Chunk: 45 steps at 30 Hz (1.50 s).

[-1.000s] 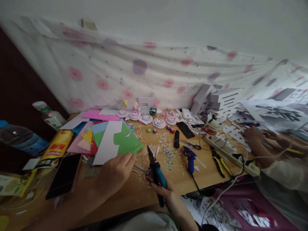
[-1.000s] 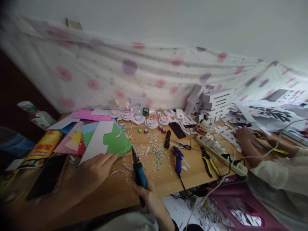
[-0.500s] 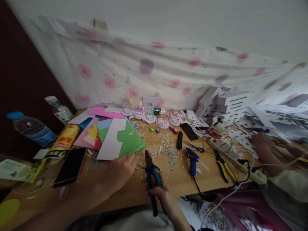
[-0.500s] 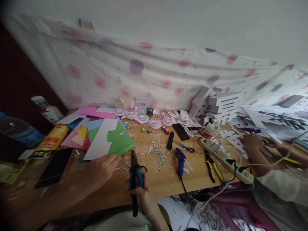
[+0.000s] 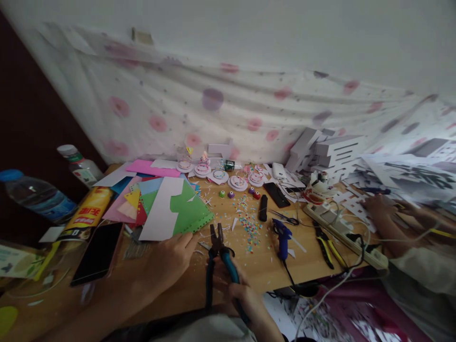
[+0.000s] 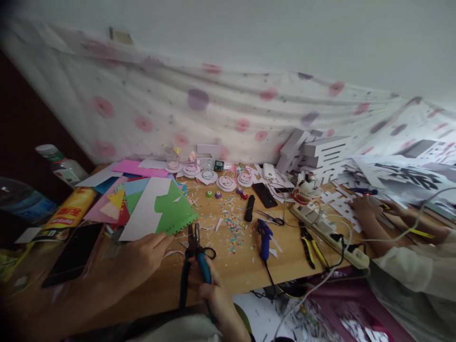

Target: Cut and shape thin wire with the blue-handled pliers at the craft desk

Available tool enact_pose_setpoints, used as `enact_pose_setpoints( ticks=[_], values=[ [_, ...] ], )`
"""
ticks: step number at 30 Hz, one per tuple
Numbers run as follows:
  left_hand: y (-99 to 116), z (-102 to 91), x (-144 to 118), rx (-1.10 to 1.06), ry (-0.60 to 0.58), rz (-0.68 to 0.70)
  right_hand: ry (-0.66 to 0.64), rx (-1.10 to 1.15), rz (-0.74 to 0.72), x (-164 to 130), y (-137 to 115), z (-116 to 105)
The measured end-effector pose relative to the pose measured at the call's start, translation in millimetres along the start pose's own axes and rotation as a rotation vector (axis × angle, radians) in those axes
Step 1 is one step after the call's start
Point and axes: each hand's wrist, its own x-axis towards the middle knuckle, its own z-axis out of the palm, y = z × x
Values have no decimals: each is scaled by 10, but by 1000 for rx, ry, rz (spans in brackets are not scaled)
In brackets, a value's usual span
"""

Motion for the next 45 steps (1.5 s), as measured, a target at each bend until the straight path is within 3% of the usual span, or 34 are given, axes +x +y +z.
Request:
enact_pose_setpoints(
  ticks=[7, 12, 23, 31, 38, 42, 45],
  values=[
    [-146, -123, 30, 40, 57, -8, 94, -132, 17, -34, 2, 5],
    [-143, -193, 47, 57, 74, 15, 50, -245, 15, -63, -48, 29],
    [-147, -189, 26, 57, -12, -7, 160, -550, 20, -65, -151, 111],
    [-332, -187, 74, 27, -37, 132, 161, -620, 28, -96, -313, 158],
    [-542, -161, 53, 50, 100, 329, 105, -590, 76, -176, -461, 161],
    [-536, -148, 25, 90, 249, 370, 101, -558, 96, -211, -520, 160],
    [-503, -184, 38, 144, 285, 392, 86, -575, 82, -233, -551, 157]
  ],
)
